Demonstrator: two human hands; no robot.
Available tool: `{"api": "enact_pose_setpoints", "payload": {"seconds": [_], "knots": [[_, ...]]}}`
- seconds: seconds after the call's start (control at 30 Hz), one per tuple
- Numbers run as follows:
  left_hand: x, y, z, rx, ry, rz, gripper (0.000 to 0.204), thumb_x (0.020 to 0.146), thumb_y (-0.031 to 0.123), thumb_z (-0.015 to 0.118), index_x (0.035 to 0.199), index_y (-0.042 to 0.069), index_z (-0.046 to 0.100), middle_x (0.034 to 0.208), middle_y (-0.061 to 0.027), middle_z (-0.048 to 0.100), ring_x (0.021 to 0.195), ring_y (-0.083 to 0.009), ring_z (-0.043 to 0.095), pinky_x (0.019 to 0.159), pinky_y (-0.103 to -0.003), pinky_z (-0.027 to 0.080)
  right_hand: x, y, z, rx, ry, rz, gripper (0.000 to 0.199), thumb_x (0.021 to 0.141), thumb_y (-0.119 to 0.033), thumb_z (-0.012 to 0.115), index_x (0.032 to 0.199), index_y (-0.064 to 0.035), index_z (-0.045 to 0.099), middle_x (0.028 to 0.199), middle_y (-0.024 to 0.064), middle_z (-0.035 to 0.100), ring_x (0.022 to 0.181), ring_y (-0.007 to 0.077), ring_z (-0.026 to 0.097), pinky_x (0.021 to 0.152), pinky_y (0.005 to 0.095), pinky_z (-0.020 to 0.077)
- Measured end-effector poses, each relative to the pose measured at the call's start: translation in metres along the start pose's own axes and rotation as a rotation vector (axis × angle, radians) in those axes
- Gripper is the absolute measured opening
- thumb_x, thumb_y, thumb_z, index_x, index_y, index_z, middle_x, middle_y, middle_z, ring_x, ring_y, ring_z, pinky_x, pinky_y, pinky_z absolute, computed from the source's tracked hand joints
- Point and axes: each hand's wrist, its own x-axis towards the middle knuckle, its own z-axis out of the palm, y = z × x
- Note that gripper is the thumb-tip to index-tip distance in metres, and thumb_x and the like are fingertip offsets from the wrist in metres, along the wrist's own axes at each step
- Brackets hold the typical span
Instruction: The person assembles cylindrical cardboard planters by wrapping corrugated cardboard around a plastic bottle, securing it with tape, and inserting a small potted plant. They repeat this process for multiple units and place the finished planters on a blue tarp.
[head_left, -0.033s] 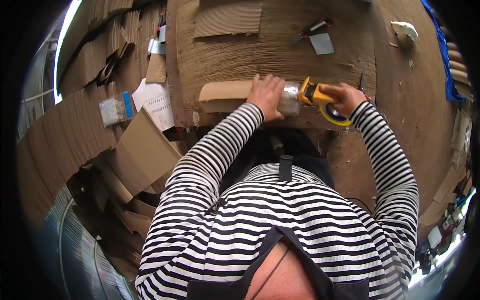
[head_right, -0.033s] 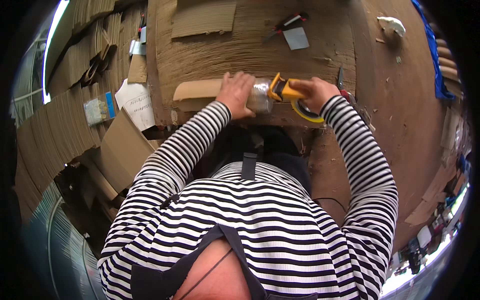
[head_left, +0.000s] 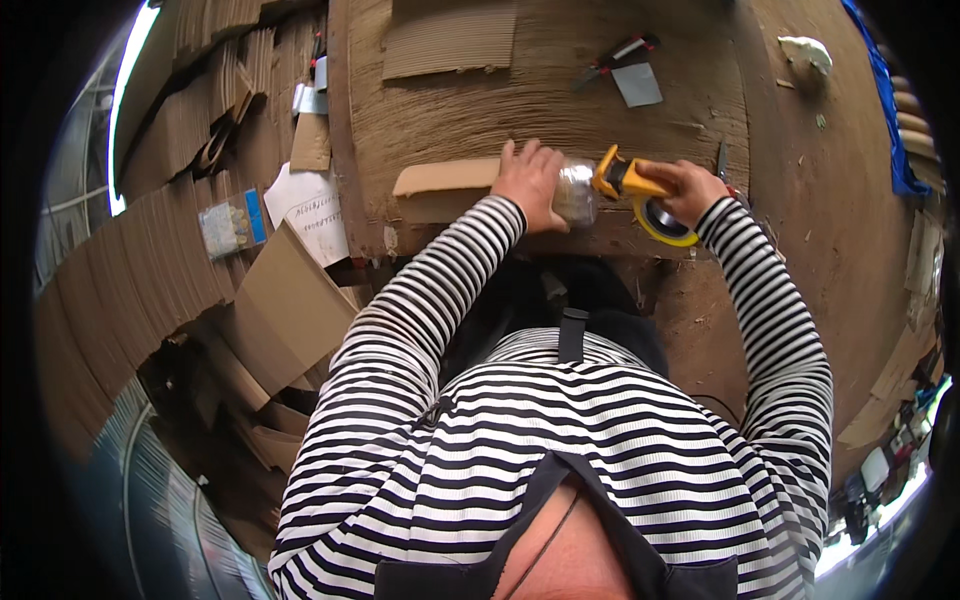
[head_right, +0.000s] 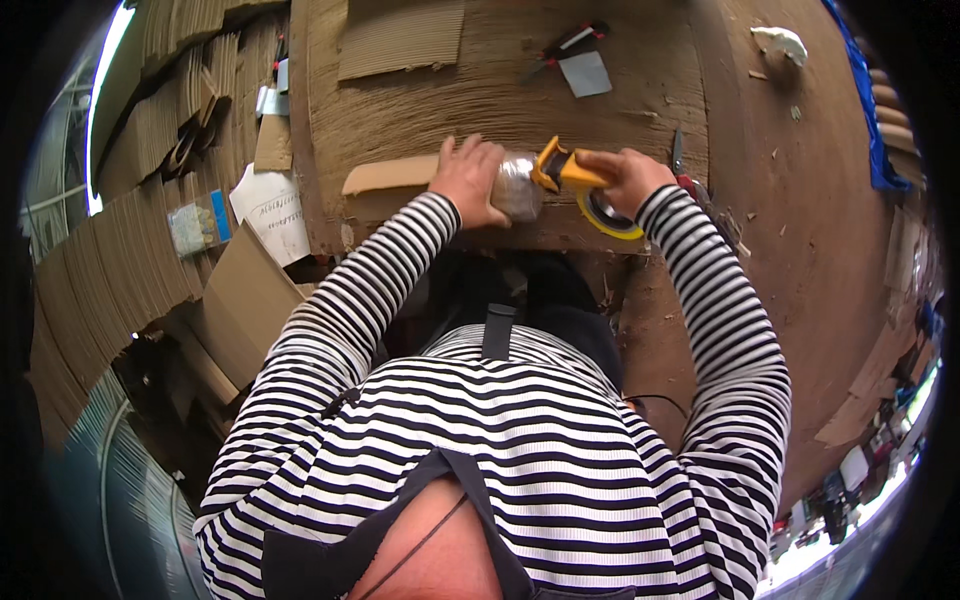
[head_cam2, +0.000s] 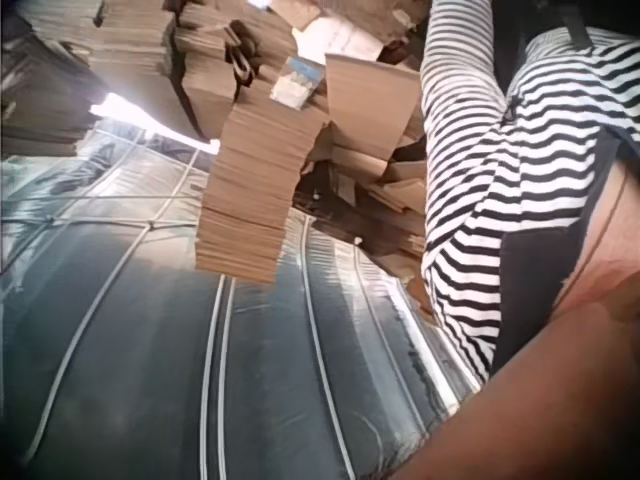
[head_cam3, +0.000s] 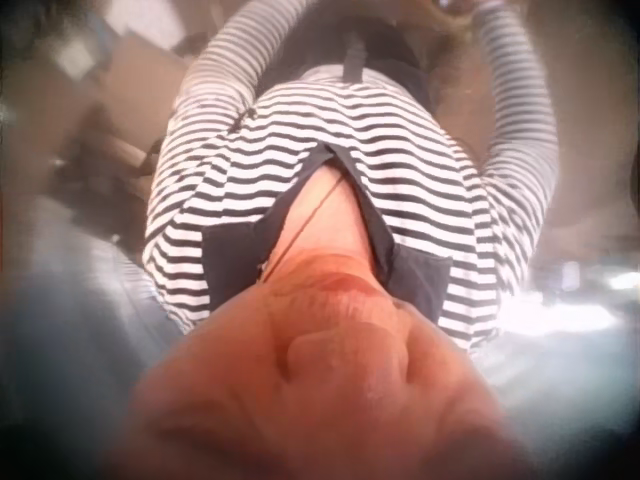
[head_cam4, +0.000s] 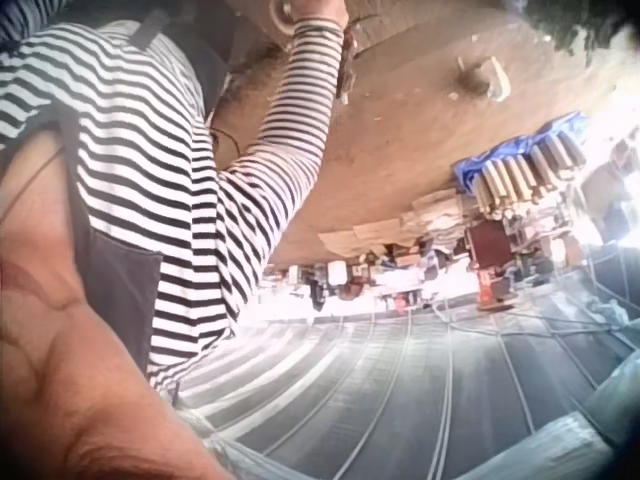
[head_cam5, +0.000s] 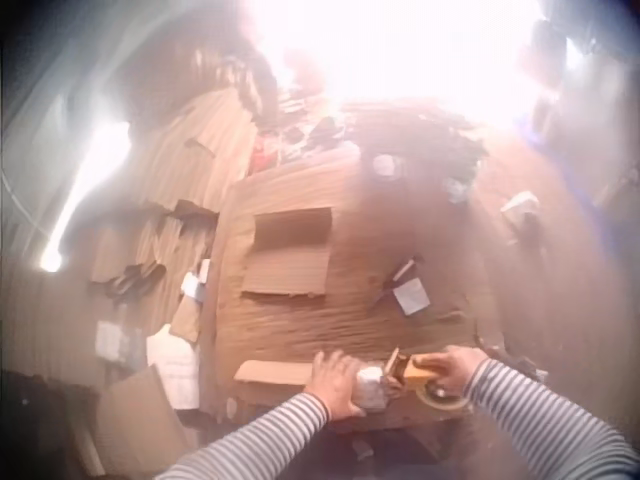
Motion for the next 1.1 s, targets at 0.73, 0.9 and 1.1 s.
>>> {"api": "enact_pose_setpoints", "payload": {"seconds": [0.73, 0.9, 1.1], "knots": [[0.079, -0.029, -0.010, -0.164, -0.079, 0.126, 0.103, 0.061, 0.061, 0.083, 0.142, 0.009, 0.046, 0.139, -0.0138, 0.055, 0.129, -0.0318, 0.052, 0.109, -0.039, 0.042, -0.068, -0.042, 0.178, 1.235, -0.239, 0.114, 0.064, 0.078, -0.004, 0.071, 0.139, 0.0003, 0.052, 0.131, 0.0170, 0.062, 0.111, 0.0222, 0.064, 0.099, 0.0322, 0.0491], [0.132, -0.070, -0.014, -0.492, -0.254, 0.154, 0.113, 0.061, 0.070, 0.079, 0.147, 0.007, 0.042, 0.141, -0.0180, 0.053, 0.131, -0.0332, 0.051, 0.110, -0.038, 0.040, 0.078, -0.125, 0.124, 0.587, -0.556, -0.158, 0.068, 0.075, -0.023, 0.077, 0.140, -0.0135, 0.056, 0.121, 0.0121, 0.069, 0.101, 0.0218, 0.067, 0.094, 0.0321, 0.0524], [0.067, -0.021, -0.038, -0.019, 0.168, 0.161, 0.104, 0.076, 0.056, 0.075, 0.154, 0.009, 0.026, 0.154, -0.0189, 0.035, 0.141, -0.0346, 0.036, 0.115, -0.045, 0.032, 0.042, -0.154, 0.183, 0.598, -0.361, -0.100, 0.068, 0.073, -0.031, 0.074, 0.138, -0.0173, 0.059, 0.109, 0.0178, 0.071, 0.089, 0.0256, 0.070, 0.086, 0.0347, 0.0547]]}}
